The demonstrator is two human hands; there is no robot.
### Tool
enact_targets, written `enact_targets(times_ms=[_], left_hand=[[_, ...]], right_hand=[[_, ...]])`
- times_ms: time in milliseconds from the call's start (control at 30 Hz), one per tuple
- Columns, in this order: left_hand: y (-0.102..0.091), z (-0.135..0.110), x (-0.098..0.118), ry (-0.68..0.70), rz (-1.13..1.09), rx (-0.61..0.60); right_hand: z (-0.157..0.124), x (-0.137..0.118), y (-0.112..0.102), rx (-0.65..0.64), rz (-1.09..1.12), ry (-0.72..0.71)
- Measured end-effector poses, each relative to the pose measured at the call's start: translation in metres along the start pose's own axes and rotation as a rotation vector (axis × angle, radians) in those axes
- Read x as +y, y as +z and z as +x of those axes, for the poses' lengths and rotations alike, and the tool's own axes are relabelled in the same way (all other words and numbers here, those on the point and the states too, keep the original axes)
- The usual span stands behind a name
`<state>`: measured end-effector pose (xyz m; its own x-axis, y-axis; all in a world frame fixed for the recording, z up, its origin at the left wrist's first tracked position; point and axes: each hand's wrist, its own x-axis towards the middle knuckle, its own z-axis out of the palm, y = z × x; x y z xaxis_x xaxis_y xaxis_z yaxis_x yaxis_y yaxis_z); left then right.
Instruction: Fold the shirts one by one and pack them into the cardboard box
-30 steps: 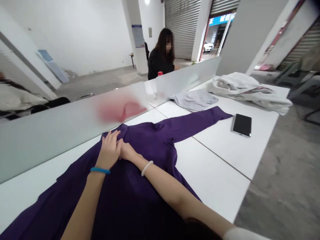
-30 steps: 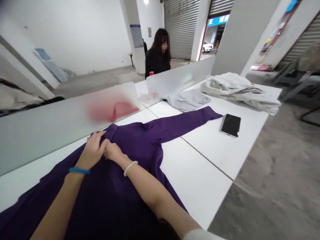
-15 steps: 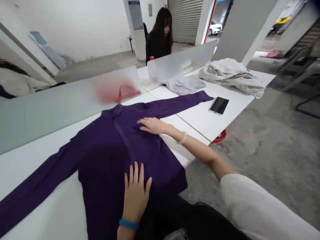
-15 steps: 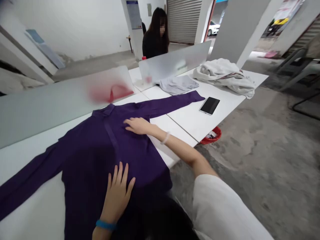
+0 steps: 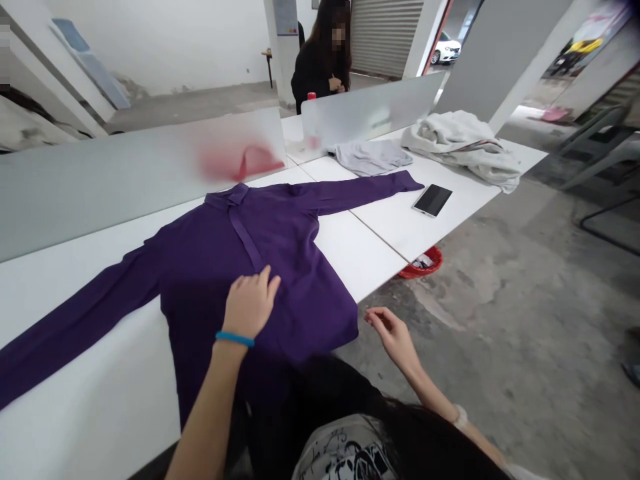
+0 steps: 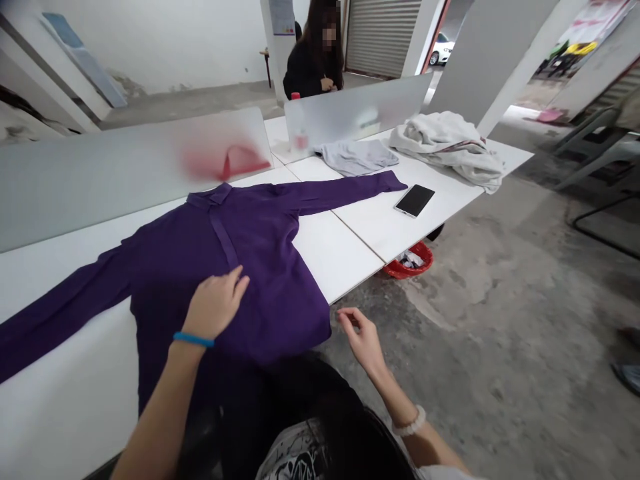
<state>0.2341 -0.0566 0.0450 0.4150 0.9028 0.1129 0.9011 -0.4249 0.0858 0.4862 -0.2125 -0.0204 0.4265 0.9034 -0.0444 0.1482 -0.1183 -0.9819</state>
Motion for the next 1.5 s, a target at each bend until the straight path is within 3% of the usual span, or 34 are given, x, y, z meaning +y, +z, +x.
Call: enact_targets(times_ms=[100, 200, 367, 533, 733, 867, 933, 1000, 1167, 1233, 1367, 1500], left_hand=[[0.005, 0.046, -0.022, -0.019, 0.003, 0.084], [0.031, 0.07, -0.042, -0.109, -0.001, 0.03], [0.058, 0.071, -0.059, -0.153, -0.024, 0.013], [0.057, 0.071, -0.058, -0.155, -0.027, 0.005], [0.045, 0.078, -0.056, -0.174, -0.027, -0.057], [0.032, 0.104, -0.035, -0.09, 0.012, 0.073], [0.03, 0.123, -0.02, -0.019, -0.035, 0.093], [0.034, 0.14, -0.009, 0.018, -0.072, 0.055], [0.058, 0.158, -0.012, -0.062, -0.073, -0.049], [0.065, 0.158, -0.018, -0.07, -0.075, -0.049], [0.068, 0.158, -0.022, -0.063, -0.07, -0.037], [0.063, 0.156, -0.02, -0.06, -0.114, 0.032]], right_hand=[[0.002, 0.015, 0.01, -0.169, 0.099, 0.066], [0.004, 0.019, 0.01, -0.336, 0.088, 0.105], [-0.015, 0.005, -0.015, -0.228, 0.087, 0.181], [-0.041, 0.003, -0.033, -0.061, 0.295, 0.313], [-0.03, 0.036, -0.021, -0.28, 0.8, 0.642], [-0.005, 0.045, -0.003, -0.422, 0.848, 0.725], [0.001, 0.044, 0.005, -0.39, 0.798, 0.713], [0.002, 0.039, 0.008, -0.272, 0.776, 0.661], [-0.016, 0.02, -0.011, 0.286, 0.614, 0.311], [-0.025, 0.014, -0.02, 0.39, 0.553, 0.205], [-0.028, 0.022, -0.022, 0.22, 0.681, 0.331], [-0.006, 0.049, -0.014, 0.057, 0.88, 0.534]])
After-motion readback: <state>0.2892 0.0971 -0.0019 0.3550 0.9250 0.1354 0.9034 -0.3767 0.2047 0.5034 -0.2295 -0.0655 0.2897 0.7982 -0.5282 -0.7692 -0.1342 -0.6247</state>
